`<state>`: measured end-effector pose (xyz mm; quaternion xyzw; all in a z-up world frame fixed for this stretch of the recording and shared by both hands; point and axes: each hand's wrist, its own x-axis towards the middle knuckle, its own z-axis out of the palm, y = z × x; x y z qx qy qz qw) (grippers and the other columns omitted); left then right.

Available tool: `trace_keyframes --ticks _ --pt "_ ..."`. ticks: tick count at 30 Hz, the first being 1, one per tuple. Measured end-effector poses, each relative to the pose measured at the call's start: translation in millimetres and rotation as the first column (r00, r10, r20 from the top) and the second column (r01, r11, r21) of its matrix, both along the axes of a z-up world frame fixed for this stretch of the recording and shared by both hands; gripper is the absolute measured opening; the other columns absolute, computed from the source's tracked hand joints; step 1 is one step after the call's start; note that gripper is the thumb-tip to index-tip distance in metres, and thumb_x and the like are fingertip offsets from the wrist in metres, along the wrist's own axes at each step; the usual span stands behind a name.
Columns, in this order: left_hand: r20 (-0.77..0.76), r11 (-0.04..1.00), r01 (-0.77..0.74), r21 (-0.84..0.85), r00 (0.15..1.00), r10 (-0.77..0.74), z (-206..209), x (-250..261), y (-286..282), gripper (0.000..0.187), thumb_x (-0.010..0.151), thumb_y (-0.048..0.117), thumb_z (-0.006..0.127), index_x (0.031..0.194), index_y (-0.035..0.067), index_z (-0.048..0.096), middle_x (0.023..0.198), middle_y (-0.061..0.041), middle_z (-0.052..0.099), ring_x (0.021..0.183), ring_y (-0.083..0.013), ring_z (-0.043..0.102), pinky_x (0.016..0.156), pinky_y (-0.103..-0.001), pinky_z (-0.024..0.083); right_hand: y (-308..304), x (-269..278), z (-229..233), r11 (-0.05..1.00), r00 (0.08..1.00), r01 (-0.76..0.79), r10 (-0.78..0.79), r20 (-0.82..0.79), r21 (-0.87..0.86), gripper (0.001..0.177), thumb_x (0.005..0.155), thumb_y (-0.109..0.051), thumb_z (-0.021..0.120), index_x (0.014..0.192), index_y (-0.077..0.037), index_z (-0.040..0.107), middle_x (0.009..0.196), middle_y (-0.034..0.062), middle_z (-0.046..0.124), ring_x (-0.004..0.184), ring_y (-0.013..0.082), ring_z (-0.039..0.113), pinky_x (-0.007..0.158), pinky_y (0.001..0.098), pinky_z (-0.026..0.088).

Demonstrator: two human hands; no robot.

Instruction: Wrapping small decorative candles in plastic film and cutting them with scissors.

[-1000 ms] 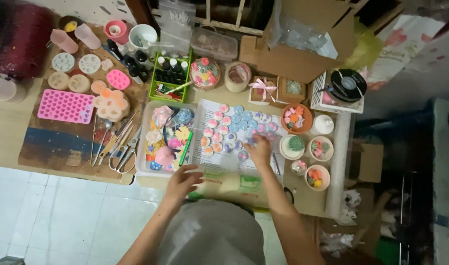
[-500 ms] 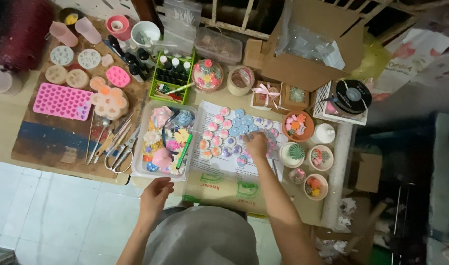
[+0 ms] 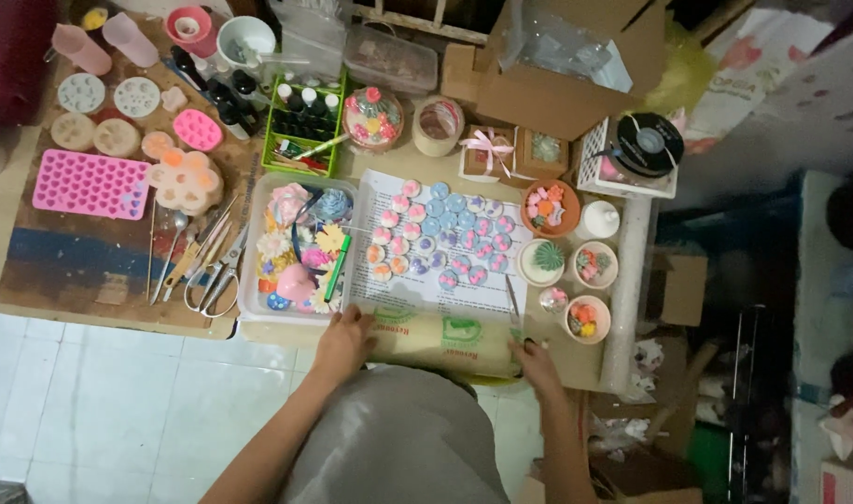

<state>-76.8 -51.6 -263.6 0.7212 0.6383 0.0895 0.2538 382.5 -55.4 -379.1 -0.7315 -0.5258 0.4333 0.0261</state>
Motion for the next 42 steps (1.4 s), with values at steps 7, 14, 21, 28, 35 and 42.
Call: trace_keyframes --ticks 7,14,21,28,35,42 --pt "-0.213 0.990 0.058 -0.131 0.973 -0.085 7 47 39 0.037 0.089 0.033 0.073 0.119 0.013 0.068 0.124 -0.011 0.061 0.123 -0.0342 0.051 0.097 -0.060 0.047 -15 -48 9 0.760 0.661 0.641 -0.620 -0.423 -0.111 0.089 0.089 -0.055 0.071 0.149 0.005 0.044 0.144 0.0142 0.053 0.128 0.0260 0.050 0.102 0.0387 0.042" --pt "0.229 0.939 0.305 -0.156 0.936 -0.266 -76 110 86 0.031 0.095 0.037 0.064 0.111 0.011 0.074 0.110 -0.014 0.071 0.105 -0.0354 0.065 0.090 -0.057 0.051 -24 -55 9 0.706 0.588 0.694 -0.668 -0.455 -0.141 0.081 0.091 -0.053 0.068 0.148 0.002 0.047 0.128 0.0175 0.060 0.097 0.0241 0.057 0.071 0.0372 0.048" --pt "0.455 0.852 0.510 -0.117 0.790 -0.411 -79 121 88 0.018 0.081 0.021 0.075 0.090 0.006 0.072 0.088 -0.015 0.071 0.090 -0.0323 0.068 0.083 -0.045 0.056 -49 -73 18 0.621 0.452 0.750 -0.733 -0.507 -0.228 0.071 0.095 -0.049 0.063 0.142 0.003 0.052 0.128 0.0138 0.065 0.108 0.0240 0.064 0.087 0.0362 0.052" --pt "0.357 0.840 0.542 -0.024 0.790 -0.499 -73 124 77 0.016 0.082 0.015 0.075 0.088 0.002 0.068 0.098 -0.016 0.064 0.095 -0.0349 0.062 0.086 -0.046 0.054 -55 -81 24 0.557 0.344 0.810 -0.703 -0.622 -0.182 0.067 0.095 -0.045 0.066 0.140 0.004 0.058 0.129 0.0154 0.065 0.111 0.0248 0.061 0.091 0.0368 0.048" --pt "0.229 0.803 0.590 0.085 0.773 -0.592 -117 122 67 0.022 0.087 0.014 0.067 0.095 -0.006 0.065 0.117 -0.025 0.058 0.109 -0.0410 0.053 0.094 -0.047 0.047 -21 -93 85 0.846 0.924 0.374 -0.374 -0.075 0.380 0.038 0.092 -0.022 0.071 0.119 0.003 0.060 0.111 0.0181 0.062 0.106 0.0310 0.057 0.090 0.0398 0.045" --pt "0.347 0.852 0.493 -0.179 0.842 -0.414 -92 122 81 0.022 0.095 0.015 0.058 0.101 -0.005 0.065 0.107 -0.026 0.066 0.101 -0.0411 0.064 0.092 -0.046 0.052 38 -113 118 0.858 0.933 -0.284 0.351 -0.085 0.428 0.040 0.078 -0.005 0.075 0.118 -0.010 0.071 0.119 0.0104 0.068 0.111 0.0314 0.062 0.094 0.0435 0.051"
